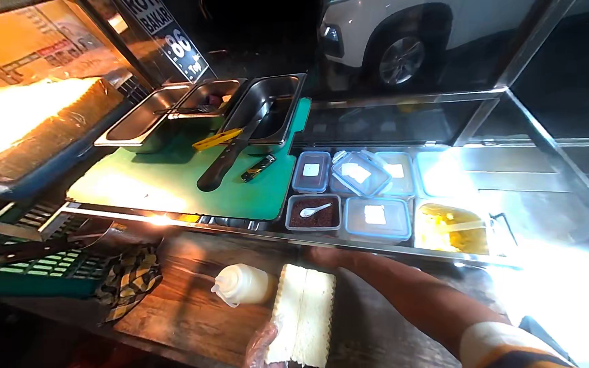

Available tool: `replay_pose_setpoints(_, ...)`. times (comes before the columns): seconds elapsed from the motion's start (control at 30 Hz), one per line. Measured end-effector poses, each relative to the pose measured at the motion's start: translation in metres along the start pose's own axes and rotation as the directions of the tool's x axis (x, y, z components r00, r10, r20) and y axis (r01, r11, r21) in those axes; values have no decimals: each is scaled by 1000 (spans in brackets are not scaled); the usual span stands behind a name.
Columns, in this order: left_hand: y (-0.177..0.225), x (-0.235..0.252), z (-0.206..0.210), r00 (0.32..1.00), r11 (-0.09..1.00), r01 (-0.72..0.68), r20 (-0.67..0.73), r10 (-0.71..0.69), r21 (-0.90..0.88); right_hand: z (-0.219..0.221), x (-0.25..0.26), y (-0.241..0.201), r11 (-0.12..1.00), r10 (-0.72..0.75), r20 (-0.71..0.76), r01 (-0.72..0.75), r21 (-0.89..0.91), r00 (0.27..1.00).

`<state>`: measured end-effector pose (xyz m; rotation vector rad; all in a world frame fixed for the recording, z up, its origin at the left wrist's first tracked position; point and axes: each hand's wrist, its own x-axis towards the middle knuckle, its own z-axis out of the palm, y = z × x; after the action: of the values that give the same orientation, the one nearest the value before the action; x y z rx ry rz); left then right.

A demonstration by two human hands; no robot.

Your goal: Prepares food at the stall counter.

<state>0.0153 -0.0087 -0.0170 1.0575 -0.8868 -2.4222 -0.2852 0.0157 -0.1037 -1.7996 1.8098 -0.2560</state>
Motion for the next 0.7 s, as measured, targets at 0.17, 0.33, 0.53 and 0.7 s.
replay_pose_setpoints(0.17, 0, -4, 6, 1000, 1000, 11, -26, -11, 15, 7, -23, 6, 998, -48, -101, 52, 44, 994)
replay_pose_setpoints(0.33, -7, -7, 4, 998, 1000, -20, -60, 20, 5, -77, -44, -17, 947, 186, -502, -18, 321, 844)
replay_pose_setpoints(0.53, -4, -3, 6, 998, 998, -57, -33, 58, 38, -83, -25, 7, 969, 246, -205, -248, 15, 947)
replay_pose_setpoints(0.7, -5, -3, 6, 998, 996, -61, 19, 60, 67, -60, -47, -12, 959, 271, -358, -281, 25, 894)
